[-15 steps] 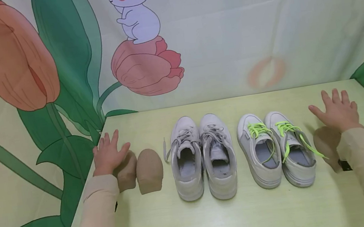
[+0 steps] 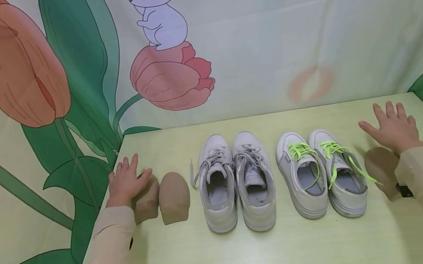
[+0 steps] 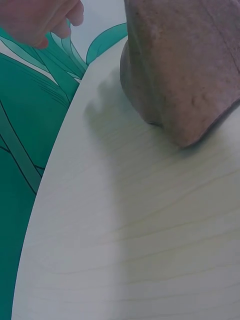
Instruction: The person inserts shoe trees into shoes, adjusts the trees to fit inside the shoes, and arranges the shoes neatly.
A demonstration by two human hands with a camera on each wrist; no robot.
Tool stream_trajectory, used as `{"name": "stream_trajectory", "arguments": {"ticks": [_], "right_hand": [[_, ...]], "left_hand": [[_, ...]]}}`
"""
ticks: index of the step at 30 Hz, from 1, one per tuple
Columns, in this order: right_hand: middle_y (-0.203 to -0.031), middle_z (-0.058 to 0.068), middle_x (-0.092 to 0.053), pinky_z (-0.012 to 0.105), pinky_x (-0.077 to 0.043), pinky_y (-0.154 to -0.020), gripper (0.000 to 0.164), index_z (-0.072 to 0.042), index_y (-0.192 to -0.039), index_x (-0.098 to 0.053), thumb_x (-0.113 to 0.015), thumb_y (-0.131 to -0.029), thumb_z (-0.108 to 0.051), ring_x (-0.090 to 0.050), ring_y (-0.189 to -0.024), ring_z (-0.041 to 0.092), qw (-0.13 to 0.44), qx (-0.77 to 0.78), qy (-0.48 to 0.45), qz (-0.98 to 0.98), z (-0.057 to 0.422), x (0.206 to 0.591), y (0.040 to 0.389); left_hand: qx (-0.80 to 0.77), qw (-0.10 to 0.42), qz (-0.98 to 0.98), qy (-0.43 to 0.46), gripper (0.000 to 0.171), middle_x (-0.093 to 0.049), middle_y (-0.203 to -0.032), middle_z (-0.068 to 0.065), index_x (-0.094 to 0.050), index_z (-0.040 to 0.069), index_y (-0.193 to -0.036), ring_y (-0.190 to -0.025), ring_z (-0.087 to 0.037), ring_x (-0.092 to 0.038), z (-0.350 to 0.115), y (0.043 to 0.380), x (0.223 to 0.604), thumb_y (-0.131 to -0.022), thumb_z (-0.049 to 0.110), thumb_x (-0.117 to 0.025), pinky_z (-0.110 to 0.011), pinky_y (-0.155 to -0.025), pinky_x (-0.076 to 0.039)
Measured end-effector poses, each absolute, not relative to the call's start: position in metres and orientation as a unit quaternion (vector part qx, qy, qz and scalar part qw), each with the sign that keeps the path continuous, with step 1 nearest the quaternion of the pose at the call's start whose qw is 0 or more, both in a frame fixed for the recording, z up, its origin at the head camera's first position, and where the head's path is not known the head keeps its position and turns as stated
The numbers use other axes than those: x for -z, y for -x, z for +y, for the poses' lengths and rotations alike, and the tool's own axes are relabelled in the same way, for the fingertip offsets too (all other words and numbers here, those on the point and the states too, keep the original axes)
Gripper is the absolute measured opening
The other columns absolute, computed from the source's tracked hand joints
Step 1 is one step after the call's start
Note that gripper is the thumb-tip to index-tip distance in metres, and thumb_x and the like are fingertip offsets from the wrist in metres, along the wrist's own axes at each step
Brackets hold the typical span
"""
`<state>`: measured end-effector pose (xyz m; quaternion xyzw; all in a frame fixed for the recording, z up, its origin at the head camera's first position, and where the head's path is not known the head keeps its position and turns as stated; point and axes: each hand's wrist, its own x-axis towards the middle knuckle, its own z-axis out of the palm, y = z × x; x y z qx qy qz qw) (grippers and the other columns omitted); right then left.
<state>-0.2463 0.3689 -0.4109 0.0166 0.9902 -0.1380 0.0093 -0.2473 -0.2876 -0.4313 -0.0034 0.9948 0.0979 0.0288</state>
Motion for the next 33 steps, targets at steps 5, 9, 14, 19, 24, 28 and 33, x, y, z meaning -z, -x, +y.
{"name": "stream_trajectory", "arguments": {"ticks": [5, 9, 14, 19, 24, 28, 33], "right_hand": [[-0.140, 0.033, 0.012, 0.069, 0.001, -0.092, 0.085, -0.003, -0.141, 0.003, -0.024, -0.086, -0.062, 0.018, -0.126, 0.049, 0.011, 0.139, -0.011, 0.990, 0.367, 0.408, 0.246], [-0.139, 0.032, 0.013, 0.068, 0.001, -0.093, 0.086, -0.002, -0.140, 0.004, -0.024, -0.086, -0.062, 0.019, -0.126, 0.048, 0.012, 0.135, -0.006, 0.991, 0.366, 0.406, 0.247], [-0.139, 0.032, 0.014, 0.068, 0.000, -0.094, 0.086, -0.001, -0.140, 0.005, -0.025, -0.086, -0.061, 0.017, -0.127, 0.048, 0.011, 0.130, -0.004, 0.992, 0.364, 0.404, 0.247], [-0.139, 0.032, 0.015, 0.068, 0.001, -0.094, 0.087, 0.000, -0.140, 0.005, -0.025, -0.086, -0.061, 0.018, -0.127, 0.047, 0.011, 0.131, -0.002, 0.991, 0.363, 0.403, 0.246], [-0.140, 0.031, 0.014, 0.067, 0.001, -0.094, 0.087, 0.000, -0.140, 0.004, -0.025, -0.086, -0.062, 0.018, -0.127, 0.047, 0.006, 0.130, 0.003, 0.991, 0.361, 0.403, 0.246], [-0.140, 0.031, 0.014, 0.067, 0.001, -0.094, 0.087, 0.000, -0.140, 0.005, -0.026, -0.086, -0.062, 0.018, -0.127, 0.047, 0.006, 0.133, 0.011, 0.991, 0.359, 0.402, 0.246], [-0.140, 0.032, 0.012, 0.067, 0.002, -0.094, 0.088, 0.000, -0.140, 0.004, -0.027, -0.086, -0.061, 0.018, -0.127, 0.046, 0.005, 0.136, 0.013, 0.991, 0.356, 0.402, 0.245]], "left_hand": [[-0.093, 0.033, 0.995, -0.004, 0.073, -0.012, -0.142, -0.030, -0.011, 0.006, -0.141, -0.129, -0.047, -0.012, -0.291, 0.245, 0.432, -0.088, 0.051, -0.034, -0.064, -0.099, -0.008], [-0.093, 0.036, 0.995, -0.008, 0.075, -0.012, -0.142, -0.029, -0.011, 0.006, -0.142, -0.129, -0.047, -0.011, -0.293, 0.242, 0.434, -0.088, 0.053, -0.034, -0.064, -0.099, -0.007], [-0.106, 0.036, 0.994, -0.010, 0.075, -0.013, -0.142, -0.030, -0.011, 0.005, -0.141, -0.129, -0.048, -0.011, -0.296, 0.236, 0.434, -0.088, 0.052, -0.035, -0.064, -0.099, -0.008], [-0.118, 0.035, 0.992, -0.011, 0.075, -0.013, -0.141, -0.031, -0.012, 0.004, -0.141, -0.128, -0.048, -0.012, -0.298, 0.231, 0.437, -0.088, 0.053, -0.033, -0.064, -0.098, -0.009], [-0.133, 0.031, 0.991, -0.015, 0.076, -0.014, -0.141, -0.031, -0.012, 0.003, -0.141, -0.128, -0.048, -0.014, -0.299, 0.225, 0.440, -0.089, 0.054, -0.031, -0.064, -0.098, -0.010], [-0.157, 0.031, 0.987, -0.015, 0.077, -0.012, -0.142, -0.030, -0.011, 0.003, -0.141, -0.129, -0.048, -0.013, -0.299, 0.220, 0.442, -0.088, 0.056, -0.031, -0.064, -0.098, -0.009], [-0.204, 0.017, 0.979, -0.018, 0.083, -0.011, -0.142, -0.030, -0.011, 0.004, -0.141, -0.129, -0.046, -0.013, -0.300, 0.214, 0.445, -0.085, 0.062, -0.028, -0.064, -0.097, -0.009]]}}
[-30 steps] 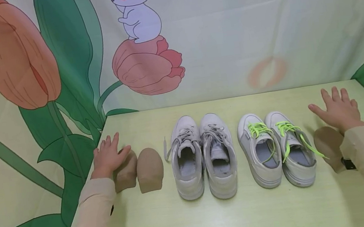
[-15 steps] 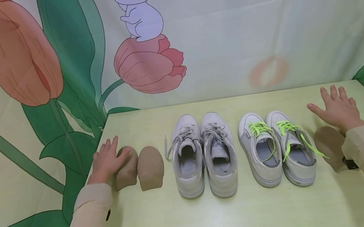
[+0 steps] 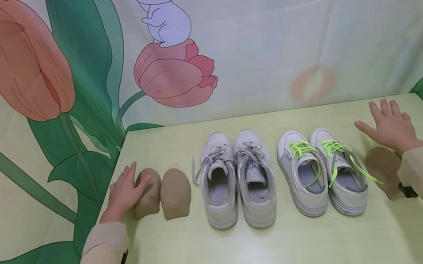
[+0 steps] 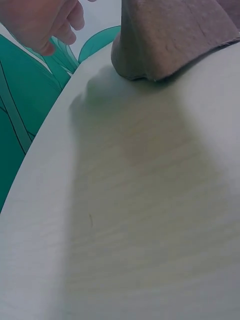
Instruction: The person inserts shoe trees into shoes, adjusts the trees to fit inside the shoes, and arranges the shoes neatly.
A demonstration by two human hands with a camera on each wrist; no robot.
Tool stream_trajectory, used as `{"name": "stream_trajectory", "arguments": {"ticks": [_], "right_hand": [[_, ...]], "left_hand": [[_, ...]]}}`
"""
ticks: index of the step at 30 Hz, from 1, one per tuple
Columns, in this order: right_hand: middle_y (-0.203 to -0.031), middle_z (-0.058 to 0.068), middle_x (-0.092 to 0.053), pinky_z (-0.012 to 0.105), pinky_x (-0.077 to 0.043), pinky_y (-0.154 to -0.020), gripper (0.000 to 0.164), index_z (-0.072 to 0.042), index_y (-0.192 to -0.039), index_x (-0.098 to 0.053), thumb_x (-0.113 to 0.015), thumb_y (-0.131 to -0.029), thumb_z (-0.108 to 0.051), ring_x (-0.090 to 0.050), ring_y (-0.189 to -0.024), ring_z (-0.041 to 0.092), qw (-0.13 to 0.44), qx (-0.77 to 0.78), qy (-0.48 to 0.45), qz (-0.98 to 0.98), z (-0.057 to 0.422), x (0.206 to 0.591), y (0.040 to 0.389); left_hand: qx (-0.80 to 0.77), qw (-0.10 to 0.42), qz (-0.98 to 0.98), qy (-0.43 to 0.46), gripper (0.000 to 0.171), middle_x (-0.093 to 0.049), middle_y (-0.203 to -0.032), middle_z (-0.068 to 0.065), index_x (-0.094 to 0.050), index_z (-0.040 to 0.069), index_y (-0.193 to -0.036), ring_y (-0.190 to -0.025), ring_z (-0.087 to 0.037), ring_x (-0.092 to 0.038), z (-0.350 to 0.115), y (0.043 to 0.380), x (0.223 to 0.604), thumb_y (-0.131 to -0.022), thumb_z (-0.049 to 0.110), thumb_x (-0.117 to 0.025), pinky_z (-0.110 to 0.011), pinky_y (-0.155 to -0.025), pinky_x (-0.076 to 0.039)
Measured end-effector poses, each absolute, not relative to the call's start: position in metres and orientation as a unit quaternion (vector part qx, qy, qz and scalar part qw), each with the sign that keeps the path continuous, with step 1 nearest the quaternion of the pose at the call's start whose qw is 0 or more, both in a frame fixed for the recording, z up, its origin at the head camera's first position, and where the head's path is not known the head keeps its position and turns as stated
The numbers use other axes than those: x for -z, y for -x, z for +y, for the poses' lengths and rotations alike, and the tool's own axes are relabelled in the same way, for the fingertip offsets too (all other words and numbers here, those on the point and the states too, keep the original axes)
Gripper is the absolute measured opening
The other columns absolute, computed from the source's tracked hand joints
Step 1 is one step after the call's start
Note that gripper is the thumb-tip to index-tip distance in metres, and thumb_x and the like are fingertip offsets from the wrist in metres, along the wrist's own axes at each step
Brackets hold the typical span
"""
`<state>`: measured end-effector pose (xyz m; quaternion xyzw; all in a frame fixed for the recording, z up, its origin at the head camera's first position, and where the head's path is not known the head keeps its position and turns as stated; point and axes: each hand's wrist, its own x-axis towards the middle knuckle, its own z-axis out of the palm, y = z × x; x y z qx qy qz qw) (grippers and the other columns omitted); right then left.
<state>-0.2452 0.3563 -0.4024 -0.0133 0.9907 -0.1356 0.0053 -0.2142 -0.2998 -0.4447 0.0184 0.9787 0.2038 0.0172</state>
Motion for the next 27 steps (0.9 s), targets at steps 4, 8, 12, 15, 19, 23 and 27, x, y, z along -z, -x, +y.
{"name": "stream_trajectory", "arguments": {"ticks": [4, 8, 12, 15, 19, 23, 27], "right_hand": [[-0.140, 0.032, 0.012, 0.067, 0.002, -0.094, 0.088, 0.000, -0.140, 0.004, -0.026, -0.086, -0.062, 0.019, -0.127, 0.046, 0.005, 0.136, 0.015, 0.991, 0.354, 0.403, 0.246], [-0.140, 0.031, 0.013, 0.067, 0.002, -0.095, 0.089, 0.001, -0.139, 0.005, -0.025, -0.085, -0.063, 0.020, -0.126, 0.046, 0.006, 0.137, 0.015, 0.990, 0.351, 0.402, 0.246], [-0.140, 0.031, 0.012, 0.066, 0.002, -0.096, 0.090, 0.003, -0.139, 0.003, -0.025, -0.085, -0.064, 0.018, -0.127, 0.047, 0.006, 0.137, 0.014, 0.990, 0.346, 0.402, 0.248], [-0.140, 0.031, 0.012, 0.067, 0.001, -0.095, 0.089, 0.003, -0.139, 0.003, -0.025, -0.086, -0.062, 0.016, -0.127, 0.047, 0.007, 0.138, 0.020, 0.990, 0.344, 0.402, 0.249], [-0.141, 0.030, 0.012, 0.067, 0.001, -0.095, 0.089, 0.002, -0.139, 0.003, -0.026, -0.086, -0.062, 0.015, -0.128, 0.047, 0.005, 0.143, 0.027, 0.989, 0.340, 0.402, 0.250], [-0.142, 0.030, 0.010, 0.067, 0.001, -0.095, 0.089, 0.001, -0.140, 0.002, -0.027, -0.085, -0.063, 0.016, -0.128, 0.046, 0.004, 0.147, 0.023, 0.989, 0.337, 0.404, 0.251], [-0.142, 0.030, 0.010, 0.067, 0.001, -0.095, 0.089, 0.001, -0.140, 0.003, -0.027, -0.085, -0.063, 0.016, -0.128, 0.046, 0.006, 0.147, 0.022, 0.989, 0.337, 0.405, 0.251]], "left_hand": [[-0.229, 0.000, 0.973, -0.029, 0.083, -0.015, -0.142, -0.029, -0.013, 0.006, -0.142, -0.129, -0.044, -0.015, -0.297, 0.208, 0.446, -0.084, 0.064, -0.028, -0.064, -0.094, -0.011], [-0.233, 0.005, 0.972, -0.033, 0.078, -0.015, -0.143, -0.026, -0.015, 0.004, -0.141, -0.132, -0.041, -0.014, -0.295, 0.205, 0.450, -0.087, 0.058, -0.032, -0.063, -0.096, -0.010], [-0.226, 0.009, 0.974, -0.027, 0.074, -0.015, -0.144, -0.023, -0.015, 0.003, -0.141, -0.133, -0.038, -0.013, -0.293, 0.203, 0.452, -0.089, 0.053, -0.035, -0.062, -0.098, -0.012], [-0.223, 0.007, 0.974, -0.029, 0.074, -0.017, -0.144, -0.022, -0.016, 0.003, -0.141, -0.133, -0.038, -0.014, -0.292, 0.202, 0.455, -0.089, 0.052, -0.036, -0.061, -0.098, -0.013], [-0.223, 0.000, 0.974, -0.038, 0.073, -0.018, -0.144, -0.023, -0.018, 0.003, -0.140, -0.132, -0.039, -0.016, -0.293, 0.199, 0.459, -0.088, 0.051, -0.037, -0.061, -0.098, -0.014], [-0.227, -0.005, 0.973, -0.041, 0.074, -0.018, -0.144, -0.023, -0.018, 0.004, -0.140, -0.132, -0.039, -0.016, -0.291, 0.194, 0.460, -0.088, 0.051, -0.039, -0.061, -0.098, -0.014], [-0.233, -0.010, 0.972, -0.039, 0.076, -0.019, -0.144, -0.023, -0.017, 0.004, -0.141, -0.132, -0.038, -0.016, -0.287, 0.191, 0.461, -0.087, 0.051, -0.042, -0.061, -0.098, -0.015]]}}
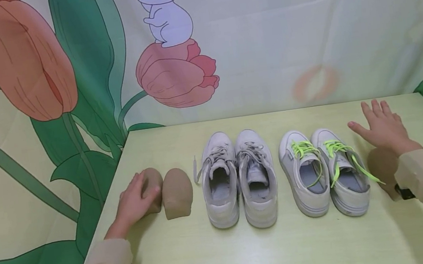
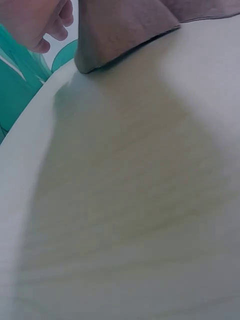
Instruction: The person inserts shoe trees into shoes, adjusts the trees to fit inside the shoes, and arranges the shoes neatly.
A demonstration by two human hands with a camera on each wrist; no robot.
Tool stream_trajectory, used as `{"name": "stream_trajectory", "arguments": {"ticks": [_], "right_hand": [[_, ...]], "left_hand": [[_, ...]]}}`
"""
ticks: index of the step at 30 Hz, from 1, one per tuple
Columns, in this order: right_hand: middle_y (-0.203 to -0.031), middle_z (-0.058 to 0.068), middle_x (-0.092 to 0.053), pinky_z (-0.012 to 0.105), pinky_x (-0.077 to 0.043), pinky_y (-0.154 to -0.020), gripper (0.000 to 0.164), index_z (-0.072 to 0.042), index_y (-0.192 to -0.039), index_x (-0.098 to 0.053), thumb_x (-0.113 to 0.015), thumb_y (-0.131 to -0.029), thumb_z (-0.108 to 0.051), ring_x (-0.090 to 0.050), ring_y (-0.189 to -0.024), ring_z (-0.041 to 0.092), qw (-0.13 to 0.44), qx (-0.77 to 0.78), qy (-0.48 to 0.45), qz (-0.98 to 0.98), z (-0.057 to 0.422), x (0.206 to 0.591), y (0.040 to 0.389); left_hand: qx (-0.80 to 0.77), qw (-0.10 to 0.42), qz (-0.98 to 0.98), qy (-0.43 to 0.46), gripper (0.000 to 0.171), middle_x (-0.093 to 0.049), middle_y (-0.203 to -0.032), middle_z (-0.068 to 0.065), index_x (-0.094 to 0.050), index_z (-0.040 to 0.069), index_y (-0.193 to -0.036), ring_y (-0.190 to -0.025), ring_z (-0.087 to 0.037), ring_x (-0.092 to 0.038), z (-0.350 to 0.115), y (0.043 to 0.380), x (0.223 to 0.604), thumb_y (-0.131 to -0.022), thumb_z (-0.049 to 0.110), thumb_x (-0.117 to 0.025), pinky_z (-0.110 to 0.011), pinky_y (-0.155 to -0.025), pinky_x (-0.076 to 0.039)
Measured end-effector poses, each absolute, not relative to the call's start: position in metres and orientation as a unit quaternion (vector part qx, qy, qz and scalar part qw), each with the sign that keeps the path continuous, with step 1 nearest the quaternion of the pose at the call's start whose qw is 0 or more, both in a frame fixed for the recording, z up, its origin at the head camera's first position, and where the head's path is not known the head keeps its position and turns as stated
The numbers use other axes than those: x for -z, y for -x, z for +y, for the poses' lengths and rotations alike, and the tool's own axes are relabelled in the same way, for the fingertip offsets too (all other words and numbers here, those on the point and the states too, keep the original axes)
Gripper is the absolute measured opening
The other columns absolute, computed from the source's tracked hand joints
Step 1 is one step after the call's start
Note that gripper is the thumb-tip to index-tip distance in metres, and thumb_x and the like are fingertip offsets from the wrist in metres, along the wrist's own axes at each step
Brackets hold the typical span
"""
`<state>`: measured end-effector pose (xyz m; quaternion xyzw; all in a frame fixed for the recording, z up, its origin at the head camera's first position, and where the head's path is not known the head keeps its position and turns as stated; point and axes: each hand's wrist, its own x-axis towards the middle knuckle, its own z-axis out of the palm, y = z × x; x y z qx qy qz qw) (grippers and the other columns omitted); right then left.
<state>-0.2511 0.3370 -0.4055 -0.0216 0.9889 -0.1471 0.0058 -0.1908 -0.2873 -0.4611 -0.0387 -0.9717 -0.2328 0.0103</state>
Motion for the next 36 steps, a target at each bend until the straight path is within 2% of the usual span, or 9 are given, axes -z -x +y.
{"name": "stream_trajectory", "arguments": {"ticks": [11, 18, 24, 29, 36], "right_hand": [[-0.141, 0.031, 0.009, 0.067, 0.001, -0.095, 0.089, 0.001, -0.140, 0.002, -0.028, -0.085, -0.062, 0.016, -0.128, 0.046, 0.007, 0.148, 0.027, 0.989, 0.336, 0.404, 0.251], [-0.141, 0.031, 0.009, 0.068, 0.000, -0.095, 0.088, 0.002, -0.140, 0.001, -0.028, -0.085, -0.062, 0.015, -0.128, 0.046, 0.010, 0.145, 0.035, 0.989, 0.335, 0.404, 0.252], [-0.141, 0.031, 0.008, 0.068, 0.000, -0.095, 0.088, 0.002, -0.140, 0.000, -0.028, -0.086, -0.061, 0.015, -0.128, 0.046, 0.010, 0.143, 0.040, 0.989, 0.332, 0.403, 0.252], [-0.141, 0.032, 0.007, 0.068, 0.000, -0.095, 0.087, 0.002, -0.140, 0.000, -0.028, -0.086, -0.061, 0.014, -0.128, 0.047, 0.012, 0.142, 0.046, 0.989, 0.330, 0.401, 0.252], [-0.141, 0.032, 0.006, 0.067, 0.000, -0.095, 0.088, 0.003, -0.140, -0.001, -0.028, -0.086, -0.061, 0.013, -0.129, 0.046, 0.013, 0.136, 0.052, 0.989, 0.327, 0.401, 0.252]], "left_hand": [[0.278, 0.029, -0.960, 0.029, 0.086, -0.014, -0.145, -0.022, -0.009, 0.006, -0.142, -0.131, -0.041, -0.018, -0.281, 0.185, 0.469, -0.081, 0.042, -0.057, -0.057, -0.100, -0.020], [0.304, 0.038, -0.952, 0.022, 0.088, -0.011, -0.146, -0.022, -0.004, 0.006, -0.142, -0.132, -0.039, -0.017, -0.282, 0.182, 0.476, -0.080, 0.034, -0.060, -0.055, -0.101, -0.021], [0.327, 0.051, -0.944, -0.003, 0.093, -0.015, -0.145, -0.021, -0.002, 0.005, -0.142, -0.129, -0.040, -0.023, -0.281, 0.180, 0.478, -0.078, 0.030, -0.063, -0.054, -0.100, -0.025], [0.333, 0.053, -0.941, -0.017, 0.094, -0.017, -0.144, -0.022, -0.002, 0.004, -0.142, -0.128, -0.041, -0.025, -0.281, 0.179, 0.479, -0.077, 0.030, -0.065, -0.055, -0.099, -0.026], [0.329, 0.044, -0.943, -0.027, 0.087, -0.020, -0.142, -0.024, -0.011, 0.001, -0.140, -0.127, -0.041, -0.026, -0.281, 0.179, 0.480, -0.077, 0.027, -0.065, -0.054, -0.099, -0.026]]}}
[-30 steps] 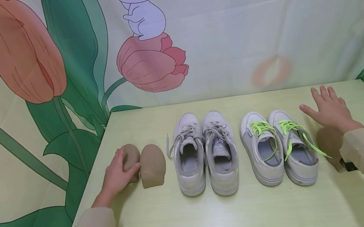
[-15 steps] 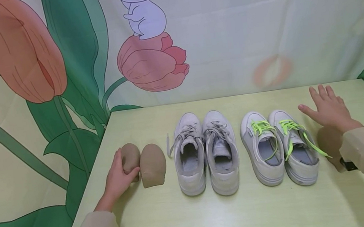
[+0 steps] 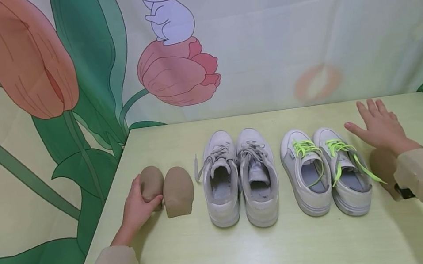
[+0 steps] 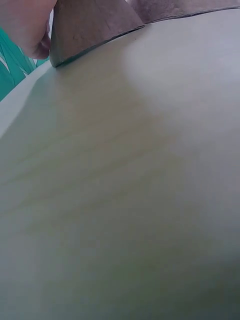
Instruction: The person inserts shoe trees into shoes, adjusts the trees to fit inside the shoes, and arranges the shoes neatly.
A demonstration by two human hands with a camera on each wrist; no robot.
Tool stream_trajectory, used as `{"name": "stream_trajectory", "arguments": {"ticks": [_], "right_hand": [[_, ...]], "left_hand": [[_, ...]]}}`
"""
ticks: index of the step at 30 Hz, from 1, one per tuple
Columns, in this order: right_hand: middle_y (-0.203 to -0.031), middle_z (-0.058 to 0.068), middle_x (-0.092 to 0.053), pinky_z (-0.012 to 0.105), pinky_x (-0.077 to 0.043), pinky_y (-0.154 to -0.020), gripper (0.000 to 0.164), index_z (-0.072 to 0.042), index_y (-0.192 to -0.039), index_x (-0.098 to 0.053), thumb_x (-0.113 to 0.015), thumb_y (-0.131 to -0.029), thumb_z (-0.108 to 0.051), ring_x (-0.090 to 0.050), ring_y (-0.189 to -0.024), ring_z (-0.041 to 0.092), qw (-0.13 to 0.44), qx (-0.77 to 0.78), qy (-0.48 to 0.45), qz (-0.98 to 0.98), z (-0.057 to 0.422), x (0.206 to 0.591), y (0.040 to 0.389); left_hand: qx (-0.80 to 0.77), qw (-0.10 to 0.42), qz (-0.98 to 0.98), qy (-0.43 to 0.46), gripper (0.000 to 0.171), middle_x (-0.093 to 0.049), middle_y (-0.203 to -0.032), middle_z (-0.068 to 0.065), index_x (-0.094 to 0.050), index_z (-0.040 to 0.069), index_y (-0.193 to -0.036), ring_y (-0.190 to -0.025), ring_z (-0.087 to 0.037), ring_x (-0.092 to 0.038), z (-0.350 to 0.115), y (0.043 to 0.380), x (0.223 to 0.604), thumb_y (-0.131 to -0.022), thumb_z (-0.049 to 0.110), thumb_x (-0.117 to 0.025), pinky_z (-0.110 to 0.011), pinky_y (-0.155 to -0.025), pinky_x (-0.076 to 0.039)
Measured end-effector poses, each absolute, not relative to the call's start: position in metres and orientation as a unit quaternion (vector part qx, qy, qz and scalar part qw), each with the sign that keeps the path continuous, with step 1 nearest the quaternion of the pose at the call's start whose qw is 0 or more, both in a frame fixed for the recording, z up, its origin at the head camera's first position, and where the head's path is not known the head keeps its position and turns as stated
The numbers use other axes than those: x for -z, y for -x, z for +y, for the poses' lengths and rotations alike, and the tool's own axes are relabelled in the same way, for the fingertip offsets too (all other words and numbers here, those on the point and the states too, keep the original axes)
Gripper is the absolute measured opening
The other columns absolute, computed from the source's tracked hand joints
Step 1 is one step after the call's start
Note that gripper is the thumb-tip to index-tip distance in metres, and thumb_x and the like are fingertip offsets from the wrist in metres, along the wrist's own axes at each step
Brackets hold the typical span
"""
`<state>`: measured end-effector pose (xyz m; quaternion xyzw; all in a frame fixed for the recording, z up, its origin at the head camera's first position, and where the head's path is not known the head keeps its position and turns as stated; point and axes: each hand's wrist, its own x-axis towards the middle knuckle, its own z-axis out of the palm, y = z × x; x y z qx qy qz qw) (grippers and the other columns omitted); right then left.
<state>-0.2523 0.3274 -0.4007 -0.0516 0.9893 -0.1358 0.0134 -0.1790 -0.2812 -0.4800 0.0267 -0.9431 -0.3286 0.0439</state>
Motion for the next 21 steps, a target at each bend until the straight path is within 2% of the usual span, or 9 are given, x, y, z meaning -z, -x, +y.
{"name": "stream_trajectory", "arguments": {"ticks": [5, 9, 12, 18, 21], "right_hand": [[-0.141, 0.032, 0.007, 0.067, 0.000, -0.095, 0.087, 0.003, -0.140, -0.001, -0.029, -0.086, -0.060, 0.014, -0.129, 0.046, 0.016, 0.133, 0.057, 0.989, 0.325, 0.400, 0.252], [-0.141, 0.031, 0.008, 0.066, 0.000, -0.096, 0.087, 0.002, -0.140, -0.001, -0.030, -0.086, -0.060, 0.014, -0.129, 0.045, 0.014, 0.133, 0.062, 0.989, 0.322, 0.400, 0.252], [-0.142, 0.030, 0.008, 0.066, 0.001, -0.096, 0.087, 0.001, -0.140, -0.002, -0.030, -0.086, -0.060, 0.015, -0.129, 0.044, 0.012, 0.133, 0.063, 0.989, 0.320, 0.401, 0.252], [-0.142, 0.030, 0.007, 0.066, 0.000, -0.096, 0.087, 0.001, -0.140, -0.002, -0.030, -0.086, -0.061, 0.012, -0.130, 0.045, 0.011, 0.126, 0.065, 0.990, 0.316, 0.401, 0.252], [-0.143, 0.030, 0.006, 0.066, -0.001, -0.096, 0.087, 0.001, -0.140, -0.003, -0.030, -0.086, -0.061, 0.012, -0.130, 0.044, 0.010, 0.126, 0.069, 0.990, 0.315, 0.401, 0.252]], "left_hand": [[0.324, 0.024, -0.945, -0.037, 0.075, -0.019, -0.141, -0.028, -0.023, 0.000, -0.136, -0.129, -0.044, -0.019, -0.280, 0.179, 0.478, -0.079, 0.026, -0.063, -0.054, -0.101, -0.023], [0.330, 0.018, -0.943, -0.040, 0.065, -0.025, -0.140, -0.027, -0.030, 0.002, -0.133, -0.131, -0.042, -0.015, -0.278, 0.179, 0.476, -0.079, 0.023, -0.061, -0.053, -0.101, -0.024], [0.338, 0.014, -0.940, -0.046, 0.062, -0.027, -0.139, -0.027, -0.031, 0.002, -0.132, -0.131, -0.040, -0.018, -0.277, 0.179, 0.475, -0.080, 0.021, -0.060, -0.051, -0.101, -0.026], [0.349, 0.014, -0.935, -0.060, 0.060, -0.034, -0.134, -0.026, -0.033, 0.000, -0.131, -0.123, -0.040, -0.033, -0.274, 0.177, 0.473, -0.080, 0.018, -0.058, -0.049, -0.098, -0.031], [0.349, 0.020, -0.935, -0.063, 0.059, -0.037, -0.132, -0.026, -0.035, -0.001, -0.130, -0.122, -0.041, -0.034, -0.273, 0.176, 0.473, -0.080, 0.018, -0.059, -0.049, -0.098, -0.031]]}}
